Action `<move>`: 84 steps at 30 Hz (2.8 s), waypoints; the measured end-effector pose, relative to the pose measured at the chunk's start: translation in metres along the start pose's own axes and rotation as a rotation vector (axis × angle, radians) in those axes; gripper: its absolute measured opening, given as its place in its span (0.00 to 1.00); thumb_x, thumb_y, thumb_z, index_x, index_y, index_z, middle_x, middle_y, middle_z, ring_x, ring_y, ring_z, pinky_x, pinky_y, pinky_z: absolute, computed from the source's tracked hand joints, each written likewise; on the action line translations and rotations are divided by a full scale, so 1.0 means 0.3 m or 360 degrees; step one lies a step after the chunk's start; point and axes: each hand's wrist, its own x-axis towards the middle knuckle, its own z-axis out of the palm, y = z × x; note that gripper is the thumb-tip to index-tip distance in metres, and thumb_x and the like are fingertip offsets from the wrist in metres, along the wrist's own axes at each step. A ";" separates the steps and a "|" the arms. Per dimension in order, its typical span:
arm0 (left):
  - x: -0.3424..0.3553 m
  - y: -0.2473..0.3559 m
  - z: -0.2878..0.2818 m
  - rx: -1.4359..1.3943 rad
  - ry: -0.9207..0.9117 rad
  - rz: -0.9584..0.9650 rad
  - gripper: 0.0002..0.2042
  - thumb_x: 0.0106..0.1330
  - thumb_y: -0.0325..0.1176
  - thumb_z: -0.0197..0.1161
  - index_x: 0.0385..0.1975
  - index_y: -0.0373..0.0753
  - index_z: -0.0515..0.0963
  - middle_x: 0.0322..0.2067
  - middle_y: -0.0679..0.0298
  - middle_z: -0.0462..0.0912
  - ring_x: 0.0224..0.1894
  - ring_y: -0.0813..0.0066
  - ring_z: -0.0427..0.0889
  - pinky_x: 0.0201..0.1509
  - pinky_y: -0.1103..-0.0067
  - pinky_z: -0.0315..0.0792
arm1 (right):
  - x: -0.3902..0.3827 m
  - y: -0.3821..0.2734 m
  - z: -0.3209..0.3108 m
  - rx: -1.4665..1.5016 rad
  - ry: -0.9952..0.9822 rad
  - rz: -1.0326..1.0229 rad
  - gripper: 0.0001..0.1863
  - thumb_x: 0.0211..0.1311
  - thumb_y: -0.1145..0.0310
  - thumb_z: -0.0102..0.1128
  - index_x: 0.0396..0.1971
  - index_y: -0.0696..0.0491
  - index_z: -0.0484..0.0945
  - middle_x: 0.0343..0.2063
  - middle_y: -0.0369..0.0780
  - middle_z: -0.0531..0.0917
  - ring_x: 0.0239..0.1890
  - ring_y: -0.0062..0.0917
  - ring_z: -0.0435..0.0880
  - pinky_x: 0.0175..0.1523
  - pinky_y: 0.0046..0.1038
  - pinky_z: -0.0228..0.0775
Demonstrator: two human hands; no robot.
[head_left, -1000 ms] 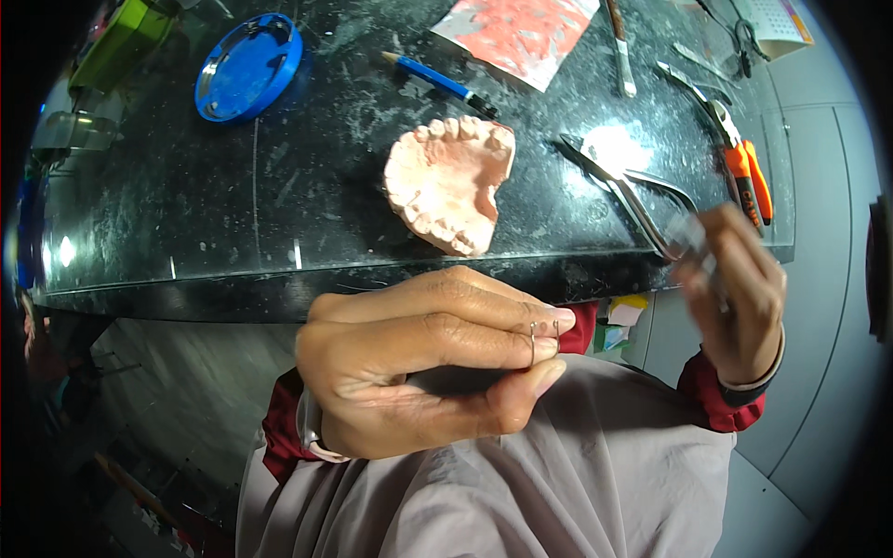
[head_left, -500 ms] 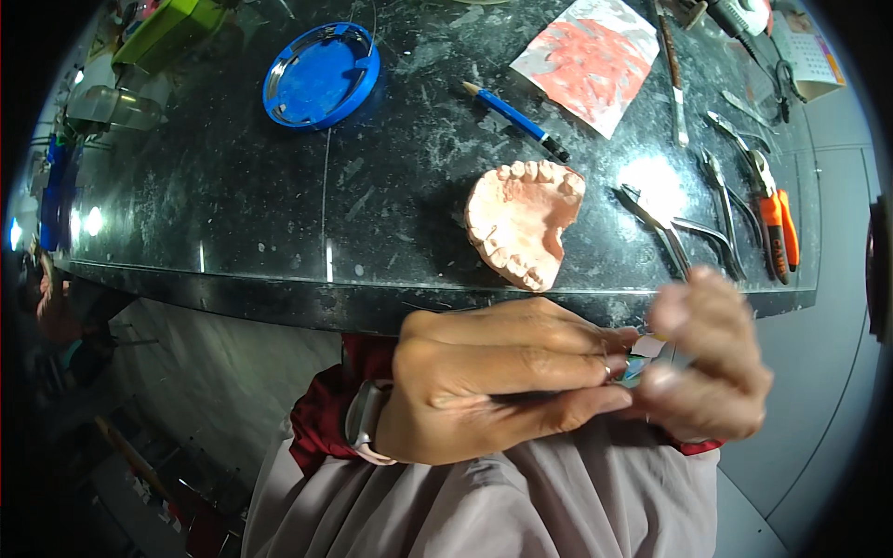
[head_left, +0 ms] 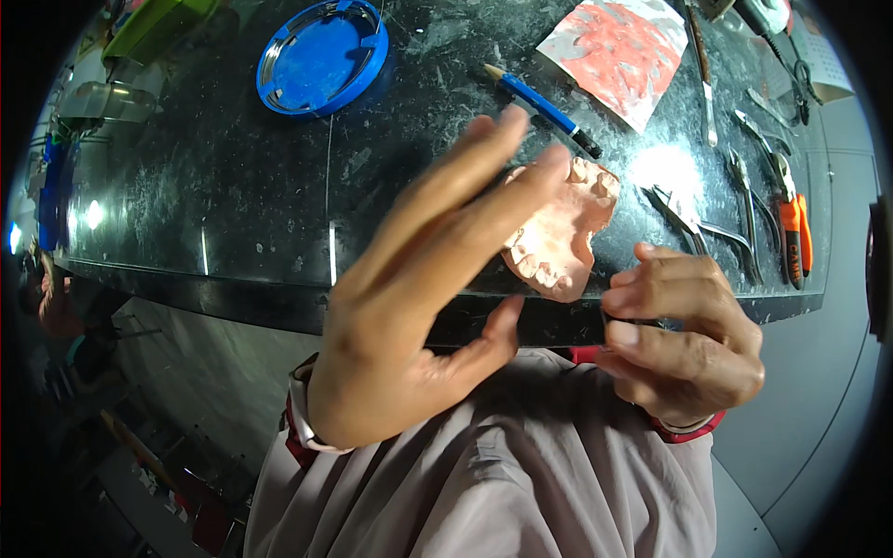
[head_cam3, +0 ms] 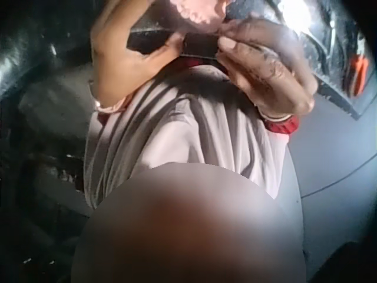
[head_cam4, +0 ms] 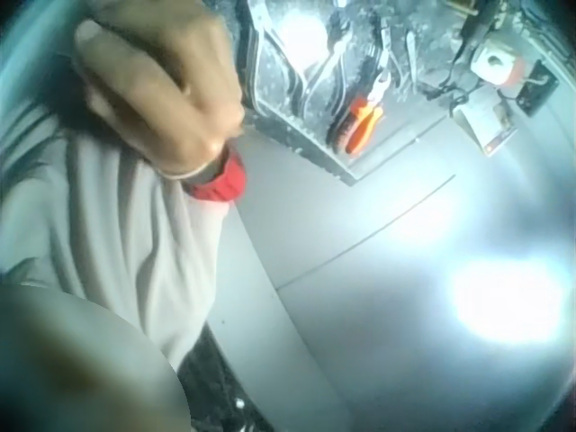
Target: Fitting and adjusting metal wire clasps onto a dental plaster model.
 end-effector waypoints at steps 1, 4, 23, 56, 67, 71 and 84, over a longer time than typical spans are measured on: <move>-0.001 -0.003 -0.003 -0.0007 0.0003 -0.0005 0.30 0.45 0.17 0.65 0.54 0.29 0.71 0.58 0.45 0.69 0.58 0.57 0.72 0.59 0.71 0.68 | 0.006 0.002 0.007 -0.0082 -0.0019 0.0009 0.14 0.42 0.70 0.75 0.32 0.54 0.83 0.31 0.44 0.83 0.37 0.33 0.83 0.50 0.40 0.75; 0.004 -0.002 0.003 -0.0010 -0.0086 -0.0081 0.23 0.41 0.19 0.70 0.42 0.35 0.80 0.55 0.47 0.71 0.54 0.63 0.75 0.53 0.75 0.72 | 0.001 0.021 0.024 -0.0156 -0.0006 0.0023 0.16 0.39 0.70 0.75 0.33 0.54 0.84 0.30 0.43 0.83 0.36 0.33 0.83 0.48 0.39 0.74; 0.005 -0.024 0.047 0.0014 0.0017 0.0049 0.12 0.37 0.20 0.73 0.24 0.34 0.78 0.53 0.44 0.73 0.55 0.54 0.75 0.57 0.68 0.70 | 0.034 0.066 -0.005 -0.0359 -0.0199 -0.0107 0.40 0.44 0.72 0.73 0.57 0.63 0.62 0.33 0.45 0.86 0.36 0.32 0.82 0.43 0.28 0.71; 0.008 -0.029 0.131 0.0270 0.0351 0.0275 0.13 0.38 0.29 0.74 0.19 0.34 0.74 0.45 0.50 0.69 0.37 0.67 0.80 0.36 0.80 0.76 | 0.102 0.050 -0.044 -0.0403 -0.0664 -0.0069 0.66 0.46 0.78 0.71 0.63 0.62 0.16 0.27 0.44 0.86 0.40 0.37 0.81 0.51 0.35 0.66; 0.022 -0.046 0.179 0.0301 0.0539 0.0319 0.13 0.43 0.32 0.70 0.18 0.36 0.70 0.38 0.53 0.64 0.32 0.67 0.78 0.31 0.76 0.78 | 0.067 0.001 -0.039 -0.0234 -0.0209 0.0255 0.13 0.40 0.86 0.70 0.30 0.64 0.82 0.30 0.42 0.84 0.37 0.33 0.84 0.38 0.24 0.82; 0.016 -0.023 0.166 0.0452 0.0496 0.0262 0.14 0.45 0.34 0.71 0.18 0.36 0.70 0.38 0.53 0.64 0.33 0.66 0.78 0.32 0.76 0.79 | -0.037 0.109 0.059 0.0049 0.0373 -0.0072 0.14 0.40 0.86 0.70 0.31 0.60 0.83 0.31 0.40 0.84 0.37 0.30 0.83 0.36 0.22 0.80; 0.011 -0.024 0.157 0.0508 0.0437 0.0284 0.12 0.38 0.28 0.69 0.22 0.35 0.75 0.39 0.54 0.64 0.38 0.67 0.75 0.34 0.77 0.77 | 0.027 0.042 0.009 -0.0349 -0.0036 -0.0009 0.35 0.45 0.88 0.63 0.53 0.66 0.55 0.28 0.46 0.83 0.29 0.35 0.82 0.39 0.31 0.75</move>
